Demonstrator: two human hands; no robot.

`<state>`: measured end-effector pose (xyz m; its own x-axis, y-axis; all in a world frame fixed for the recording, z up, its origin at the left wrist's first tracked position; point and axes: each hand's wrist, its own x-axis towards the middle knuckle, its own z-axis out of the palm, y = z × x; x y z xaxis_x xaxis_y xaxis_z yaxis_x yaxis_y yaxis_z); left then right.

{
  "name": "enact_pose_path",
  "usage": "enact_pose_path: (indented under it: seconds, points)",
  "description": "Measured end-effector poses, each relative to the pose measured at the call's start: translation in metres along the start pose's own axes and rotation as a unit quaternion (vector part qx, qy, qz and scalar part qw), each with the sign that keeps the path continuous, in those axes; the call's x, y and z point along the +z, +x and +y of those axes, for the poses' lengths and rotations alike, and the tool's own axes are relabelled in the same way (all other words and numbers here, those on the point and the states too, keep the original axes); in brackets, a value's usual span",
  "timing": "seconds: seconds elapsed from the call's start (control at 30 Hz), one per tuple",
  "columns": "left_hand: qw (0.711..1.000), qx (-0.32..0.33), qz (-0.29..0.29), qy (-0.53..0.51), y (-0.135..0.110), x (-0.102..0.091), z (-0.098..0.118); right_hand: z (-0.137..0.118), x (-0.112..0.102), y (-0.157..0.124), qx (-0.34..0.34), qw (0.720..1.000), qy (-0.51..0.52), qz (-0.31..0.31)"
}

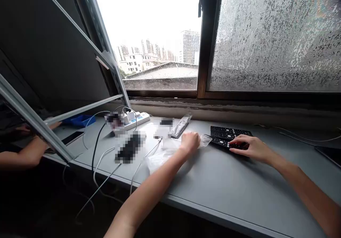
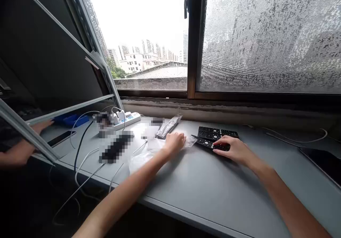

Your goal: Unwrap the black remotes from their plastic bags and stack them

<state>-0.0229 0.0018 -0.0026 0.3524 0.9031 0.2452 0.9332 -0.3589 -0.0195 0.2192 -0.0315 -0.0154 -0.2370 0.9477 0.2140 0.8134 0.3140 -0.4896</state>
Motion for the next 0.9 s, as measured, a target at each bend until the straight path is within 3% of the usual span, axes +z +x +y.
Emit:
enact_pose_path:
  seconds: [0.17,0.4,0.7,0.8,0.9]
  points:
    - [0.999,-0.044,0.007,-0.009,0.003,0.007,-0.004,0.001,0.002,0.000,-0.002,1.000,-0.004,0.001]
    - [0.996,-0.081,0.034,-0.017,-0.001,-0.001,-0.005,-0.003,0.001,-0.003,-0.004,1.000,-0.009,0.005]
    - [0.995,-0.051,0.080,-0.024,-0.005,-0.012,0.002,-0.018,-0.005,-0.006,0.005,1.000,0.004,-0.001]
    - [0.995,-0.054,0.080,-0.032,-0.003,-0.013,-0.001,-0.023,-0.007,-0.008,0.006,1.000,0.009,-0.005]
    - [0.990,-0.058,0.116,-0.046,0.001,-0.012,-0.009,-0.022,-0.007,-0.008,0.005,1.000,0.009,-0.003]
